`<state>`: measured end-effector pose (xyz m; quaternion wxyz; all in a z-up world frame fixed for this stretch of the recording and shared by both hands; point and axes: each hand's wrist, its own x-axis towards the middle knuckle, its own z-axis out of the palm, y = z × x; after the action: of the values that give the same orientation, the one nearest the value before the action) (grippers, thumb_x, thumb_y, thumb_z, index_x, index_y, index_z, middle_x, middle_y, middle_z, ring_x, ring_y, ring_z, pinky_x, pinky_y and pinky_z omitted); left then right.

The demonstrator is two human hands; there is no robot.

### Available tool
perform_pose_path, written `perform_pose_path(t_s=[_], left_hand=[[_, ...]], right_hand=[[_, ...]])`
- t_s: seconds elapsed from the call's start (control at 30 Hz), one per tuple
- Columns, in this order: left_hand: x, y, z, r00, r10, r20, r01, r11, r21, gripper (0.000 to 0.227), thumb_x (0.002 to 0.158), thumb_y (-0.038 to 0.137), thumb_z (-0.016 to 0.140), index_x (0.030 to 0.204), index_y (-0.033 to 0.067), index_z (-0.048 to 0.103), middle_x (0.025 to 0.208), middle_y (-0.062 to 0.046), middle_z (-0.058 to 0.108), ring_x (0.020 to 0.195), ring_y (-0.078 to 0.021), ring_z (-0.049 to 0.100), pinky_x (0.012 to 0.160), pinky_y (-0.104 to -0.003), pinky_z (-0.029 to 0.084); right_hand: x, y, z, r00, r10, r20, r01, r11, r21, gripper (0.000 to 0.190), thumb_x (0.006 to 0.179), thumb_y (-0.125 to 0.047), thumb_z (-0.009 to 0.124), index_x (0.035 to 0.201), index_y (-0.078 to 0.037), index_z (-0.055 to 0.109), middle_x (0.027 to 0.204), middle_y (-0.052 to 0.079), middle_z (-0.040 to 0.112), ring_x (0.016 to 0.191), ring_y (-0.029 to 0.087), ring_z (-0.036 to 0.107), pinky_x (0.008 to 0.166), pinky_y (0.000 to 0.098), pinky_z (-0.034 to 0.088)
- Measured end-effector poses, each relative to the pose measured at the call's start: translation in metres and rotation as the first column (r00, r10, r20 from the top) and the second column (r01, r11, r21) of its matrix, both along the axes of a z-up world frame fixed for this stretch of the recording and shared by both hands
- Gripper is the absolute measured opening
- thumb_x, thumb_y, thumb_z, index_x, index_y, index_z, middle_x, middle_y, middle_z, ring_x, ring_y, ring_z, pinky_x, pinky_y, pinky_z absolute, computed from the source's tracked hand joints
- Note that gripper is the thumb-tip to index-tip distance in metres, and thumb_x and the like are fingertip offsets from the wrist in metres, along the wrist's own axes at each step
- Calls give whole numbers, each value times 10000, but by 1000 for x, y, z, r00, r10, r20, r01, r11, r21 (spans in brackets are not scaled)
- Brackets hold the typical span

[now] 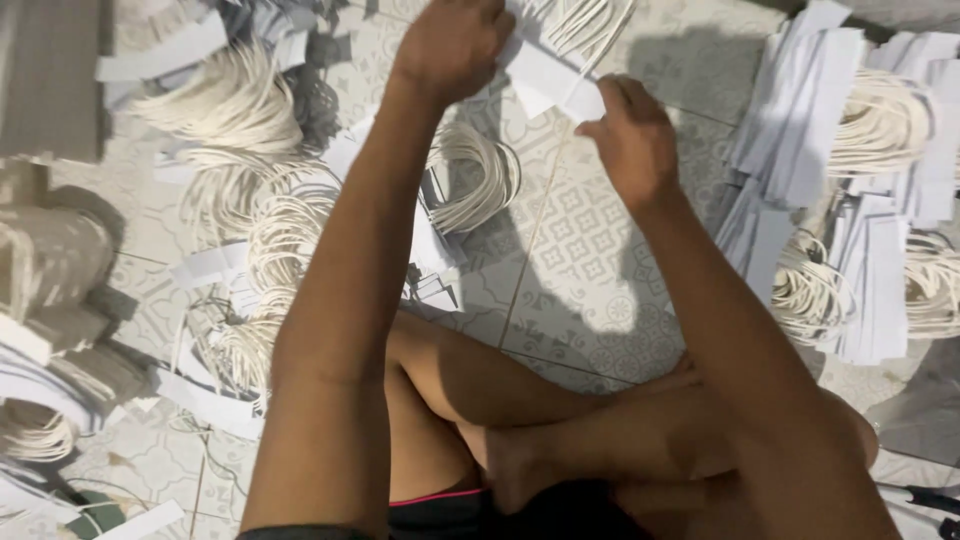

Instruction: The person is manually assembling paper bag handles by folding white paper strips around corded loops and pressing them to secure the bond.

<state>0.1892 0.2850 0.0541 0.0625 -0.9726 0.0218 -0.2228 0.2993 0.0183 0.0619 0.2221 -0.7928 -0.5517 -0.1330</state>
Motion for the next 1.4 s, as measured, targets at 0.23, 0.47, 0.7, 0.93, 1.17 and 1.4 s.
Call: perform_pose_path(t_s=[0.23, 0.47, 0.7, 0.93, 1.17, 1.4], left_hand=[[-37, -72, -8, 995, 2, -101, -6, 999, -40, 239, 872, 169, 702, 1100, 97, 698, 1043, -88, 694, 893, -235, 653, 727, -402, 533], [-98, -176, -53, 935, -60, -350, -43, 960, -278, 428, 853, 271, 744, 1236, 93, 674, 1200, -142, 648, 1093, -331, 664, 838, -488, 582], [-170, -266, -63, 893, 6, -451, -170, 930, -325, 416, 917, 293, 717, 1279, 98, 660, 1244, -130, 657, 1180, -327, 655, 908, -482, 565], [-185, -272, -65, 802, 74, -593, -221, 959, -179, 447, 886, 223, 776, 1300, 115, 648, 1336, -67, 578, 1303, -261, 543, 1013, -392, 498], [-187, -276, -108, 827, 81, -556, -213, 961, -177, 390, 859, 115, 790, 1236, 82, 694, 1266, -92, 593, 1243, -267, 589, 994, -408, 524], [-195, -285, -77, 888, 123, -442, -229, 954, -195, 241, 902, 120, 743, 1141, 101, 761, 1188, -72, 667, 1098, -235, 690, 859, -328, 561]], right_hand=[[-45, -67, 30, 979, -61, -193, 49, 997, -65, 358, 816, -31, 792, 1151, 21, 677, 1059, 162, 671, 908, 347, 642, 834, 437, 526], [-103, -165, 12, 915, -222, -337, 124, 949, -289, 437, 931, -74, 743, 1353, -2, 658, 1202, 231, 705, 1083, 384, 708, 875, 477, 598], [-150, -226, 9, 918, -226, -326, 76, 907, -414, 416, 962, -128, 672, 1364, -27, 649, 1237, 225, 695, 1092, 383, 708, 876, 465, 612], [-158, -241, -47, 965, -180, -192, 94, 917, -388, 307, 974, -117, 651, 1266, -37, 697, 1096, 212, 711, 974, 374, 724, 806, 473, 582], [-158, -233, -57, 982, -190, -18, 160, 871, -464, 301, 963, -143, 673, 1252, -76, 721, 1097, 156, 701, 962, 307, 693, 805, 460, 530], [-164, -234, -65, 986, -166, 2, 149, 881, -449, 319, 981, -74, 621, 1286, -18, 697, 1132, 210, 655, 953, 345, 655, 758, 470, 492]])
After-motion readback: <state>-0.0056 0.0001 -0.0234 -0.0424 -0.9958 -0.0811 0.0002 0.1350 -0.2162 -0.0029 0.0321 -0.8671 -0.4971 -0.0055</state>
